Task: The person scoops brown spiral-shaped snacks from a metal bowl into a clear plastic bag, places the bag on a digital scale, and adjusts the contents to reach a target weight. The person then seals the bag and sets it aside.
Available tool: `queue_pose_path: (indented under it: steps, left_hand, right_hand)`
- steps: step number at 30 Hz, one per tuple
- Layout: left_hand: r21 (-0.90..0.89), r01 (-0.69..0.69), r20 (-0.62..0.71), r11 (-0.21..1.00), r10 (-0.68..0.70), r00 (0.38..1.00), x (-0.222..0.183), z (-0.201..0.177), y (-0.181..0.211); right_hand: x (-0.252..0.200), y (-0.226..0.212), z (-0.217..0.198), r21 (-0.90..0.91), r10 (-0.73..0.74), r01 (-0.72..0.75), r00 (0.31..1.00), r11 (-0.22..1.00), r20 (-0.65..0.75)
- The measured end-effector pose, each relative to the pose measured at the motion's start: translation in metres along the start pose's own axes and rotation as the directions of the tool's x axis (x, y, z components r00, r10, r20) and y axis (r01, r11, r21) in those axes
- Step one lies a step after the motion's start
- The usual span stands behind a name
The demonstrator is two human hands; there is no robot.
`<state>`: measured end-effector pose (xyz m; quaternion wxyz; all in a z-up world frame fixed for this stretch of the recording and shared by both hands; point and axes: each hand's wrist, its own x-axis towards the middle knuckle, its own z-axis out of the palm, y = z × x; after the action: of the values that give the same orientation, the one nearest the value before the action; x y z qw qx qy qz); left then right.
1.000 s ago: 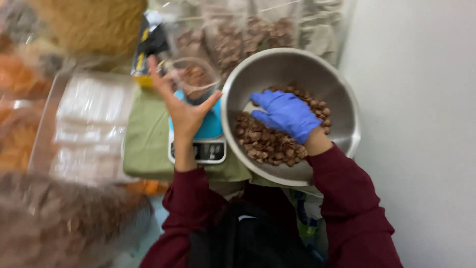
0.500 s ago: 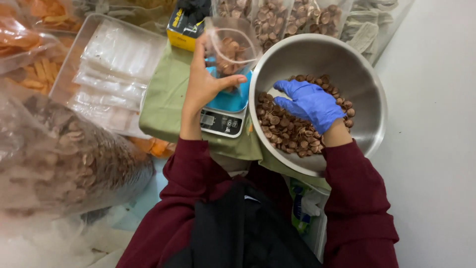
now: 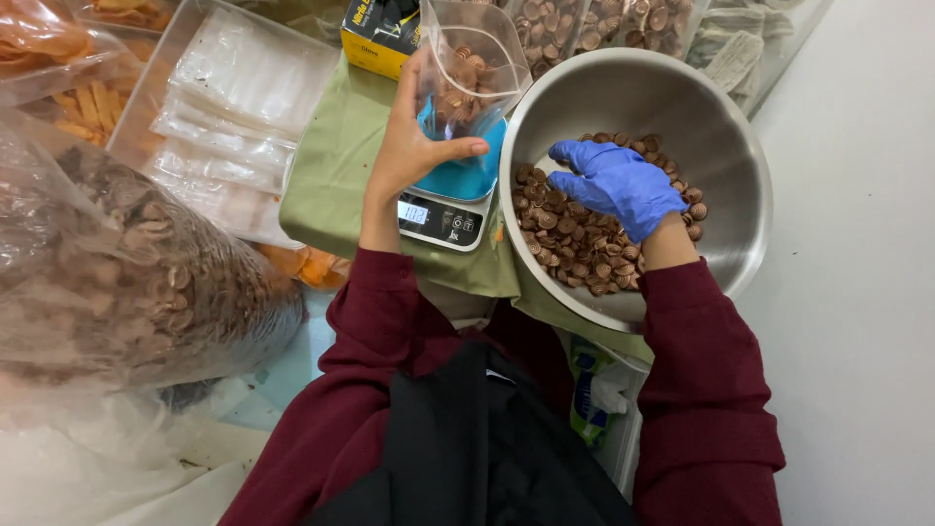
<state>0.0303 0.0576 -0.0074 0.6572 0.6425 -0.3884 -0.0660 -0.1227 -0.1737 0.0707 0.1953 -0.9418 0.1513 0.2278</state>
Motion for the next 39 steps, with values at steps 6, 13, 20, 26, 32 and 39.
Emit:
queue_pose_path:
  steps: [6,13,20,26,32,39]
  left_hand:
    - [-0.004,-0.07,-0.022,0.998,0.07,0.997,-0.002,-0.002,0.0]
    - [0.051,-0.185,-0.133,0.981,0.19,0.973,-0.004,-0.014,-0.001]
    - [0.04,-0.198,-0.148,0.979,0.201,0.968,-0.007,-0.02,0.016]
    - [0.052,-0.16,-0.139,0.986,0.166,0.976,-0.008,-0.019,0.027]
    - [0.087,-0.119,-0.116,0.989,0.128,0.985,-0.009,-0.011,0.021]
    - [0.066,-0.143,-0.113,0.988,0.15,0.982,-0.008,-0.008,0.023]
  right_hand:
    - [-0.004,-0.003,-0.002,-0.001,0.017,-0.017,1.0,1.0,0.013]
    - [0.002,0.005,0.002,0.026,-0.038,0.038,0.999,0.999,-0.016]
    - [-0.001,0.0,-0.002,0.014,-0.009,0.009,1.0,1.0,0.012]
    - [-0.003,-0.003,-0.003,-0.015,0.015,-0.015,1.0,1.0,0.017]
    - [0.006,0.011,0.003,0.052,-0.069,0.069,0.998,0.996,0.001]
    - [0.012,0.017,0.006,0.003,-0.076,0.076,0.997,0.997,0.0]
